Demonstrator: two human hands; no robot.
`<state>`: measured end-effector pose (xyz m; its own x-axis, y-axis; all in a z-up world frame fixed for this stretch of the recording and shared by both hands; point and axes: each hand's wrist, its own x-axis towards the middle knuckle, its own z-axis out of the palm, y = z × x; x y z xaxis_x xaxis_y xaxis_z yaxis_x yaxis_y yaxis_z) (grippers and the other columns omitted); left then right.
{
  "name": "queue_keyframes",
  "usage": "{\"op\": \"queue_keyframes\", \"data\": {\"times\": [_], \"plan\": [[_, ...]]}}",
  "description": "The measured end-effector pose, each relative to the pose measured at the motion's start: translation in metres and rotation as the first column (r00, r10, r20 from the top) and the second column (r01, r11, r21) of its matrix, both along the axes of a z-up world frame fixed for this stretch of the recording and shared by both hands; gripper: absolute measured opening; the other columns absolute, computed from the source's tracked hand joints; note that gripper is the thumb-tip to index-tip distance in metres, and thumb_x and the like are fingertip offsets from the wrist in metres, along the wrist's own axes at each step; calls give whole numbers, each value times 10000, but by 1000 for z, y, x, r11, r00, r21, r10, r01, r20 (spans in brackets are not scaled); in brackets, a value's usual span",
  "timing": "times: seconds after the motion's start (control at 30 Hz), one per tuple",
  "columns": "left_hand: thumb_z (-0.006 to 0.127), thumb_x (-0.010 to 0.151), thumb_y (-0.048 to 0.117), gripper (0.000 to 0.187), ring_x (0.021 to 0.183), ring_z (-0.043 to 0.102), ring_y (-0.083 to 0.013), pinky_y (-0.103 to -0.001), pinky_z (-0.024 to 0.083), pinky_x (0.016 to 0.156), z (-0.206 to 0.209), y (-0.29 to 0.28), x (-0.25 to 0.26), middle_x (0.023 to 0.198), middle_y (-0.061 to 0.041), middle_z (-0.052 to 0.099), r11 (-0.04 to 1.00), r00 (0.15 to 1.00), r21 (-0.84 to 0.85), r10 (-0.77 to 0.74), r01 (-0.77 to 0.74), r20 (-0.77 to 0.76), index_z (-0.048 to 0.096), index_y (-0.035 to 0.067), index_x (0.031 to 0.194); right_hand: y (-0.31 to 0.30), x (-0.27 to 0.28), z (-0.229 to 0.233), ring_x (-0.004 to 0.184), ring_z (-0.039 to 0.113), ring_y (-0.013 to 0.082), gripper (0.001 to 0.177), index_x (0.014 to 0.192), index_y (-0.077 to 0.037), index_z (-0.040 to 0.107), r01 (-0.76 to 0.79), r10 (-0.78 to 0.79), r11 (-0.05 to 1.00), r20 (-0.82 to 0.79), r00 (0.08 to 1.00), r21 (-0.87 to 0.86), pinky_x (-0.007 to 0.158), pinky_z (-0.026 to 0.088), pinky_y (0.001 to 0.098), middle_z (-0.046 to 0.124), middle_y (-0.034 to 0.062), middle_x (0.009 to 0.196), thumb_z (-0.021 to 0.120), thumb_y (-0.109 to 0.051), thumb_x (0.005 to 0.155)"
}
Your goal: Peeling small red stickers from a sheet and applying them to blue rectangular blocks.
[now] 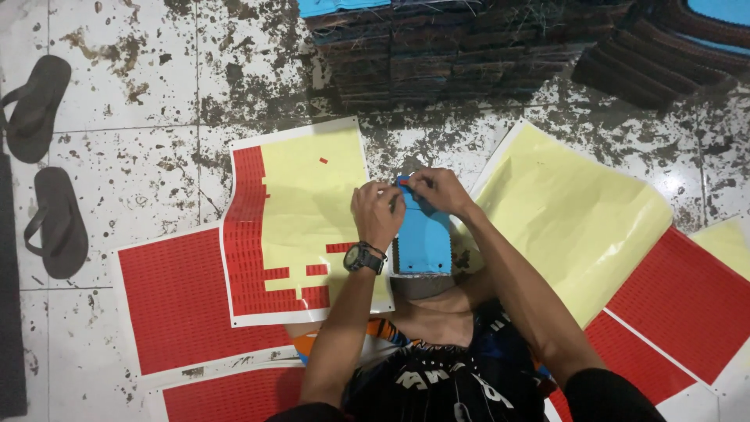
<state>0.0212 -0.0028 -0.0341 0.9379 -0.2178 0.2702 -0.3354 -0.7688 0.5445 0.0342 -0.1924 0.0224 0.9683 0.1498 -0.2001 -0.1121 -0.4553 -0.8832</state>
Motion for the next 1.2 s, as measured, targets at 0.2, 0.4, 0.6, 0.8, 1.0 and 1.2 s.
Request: {"op": "queue_keyframes", "data": {"times": [0.2, 0.4, 0.6, 0.8, 1.0, 1.2], "plan": [[671, 898, 238, 86, 1132, 586, -278, -543, 450, 992, -3, -1, -5, 964, 29, 558, 1000, 1000, -19, 11, -11, 6, 731, 217, 956, 1, 5, -29, 785, 740, 314, 162, 1009, -74, 771, 21, -31, 986, -59, 998, -164, 721, 573, 441, 765, 142, 807, 660, -186, 972], [629, 891, 221, 237, 1111, 578, -322, -640, 439, 994, 8, -5, -7, 995, -10, 539, 996, 995, 84, -17, 9, 98, 728, 239, 1105, 7, 12, -47, 802, 752, 326, 219, 1007, -90, 780, 5, -31, 939, -69, 997, -343, 715, 587, 436, 764, 139, 815, 643, -257, 976], [618, 842, 233, 314, 1166, 557, -317, -651, 432, 1006, 29, -7, -10, 1036, 5, 517, 974, 989, 222, 20, -53, 145, 716, 309, 1131, 6, 10, -15, 953, 707, 387, 250, 1023, -133, 744, 44, 73, 762, 153, 986, -646, 770, 606, 511, 687, 130, 1014, 784, -274, 820], [603, 857, 167, 275, 1121, 604, -350, -628, 482, 967, 20, -9, -6, 1119, -35, 557, 997, 999, 74, 7, -11, 52, 719, 222, 1101, -9, 2, -40, 785, 716, 283, 74, 897, -184, 744, 173, 309, 684, 497, 811, -708, 649, 588, 398, 675, 48, 849, 794, -195, 844], [548, 799, -66, 438, 1004, 718, -373, -486, 611, 832, 71, 0, -7, 1307, -147, 510, 888, 973, -445, 9, -115, -232, 630, 82, 1203, 0, -12, -28, 917, 641, 220, 38, 925, -189, 698, 317, 425, 656, 683, 594, -685, 823, 520, 375, 631, 3, 880, 675, -161, 936], [485, 852, -89, 490, 973, 733, -298, -415, 610, 802, 84, 11, 5, 1345, -160, 517, 690, 881, -676, -118, -259, -458, 573, 83, 1302, 6, -39, -27, 960, 640, 362, 134, 968, -78, 669, -59, 348, 863, 505, 790, -502, 843, 530, 456, 654, 144, 947, 726, -130, 859]]}}
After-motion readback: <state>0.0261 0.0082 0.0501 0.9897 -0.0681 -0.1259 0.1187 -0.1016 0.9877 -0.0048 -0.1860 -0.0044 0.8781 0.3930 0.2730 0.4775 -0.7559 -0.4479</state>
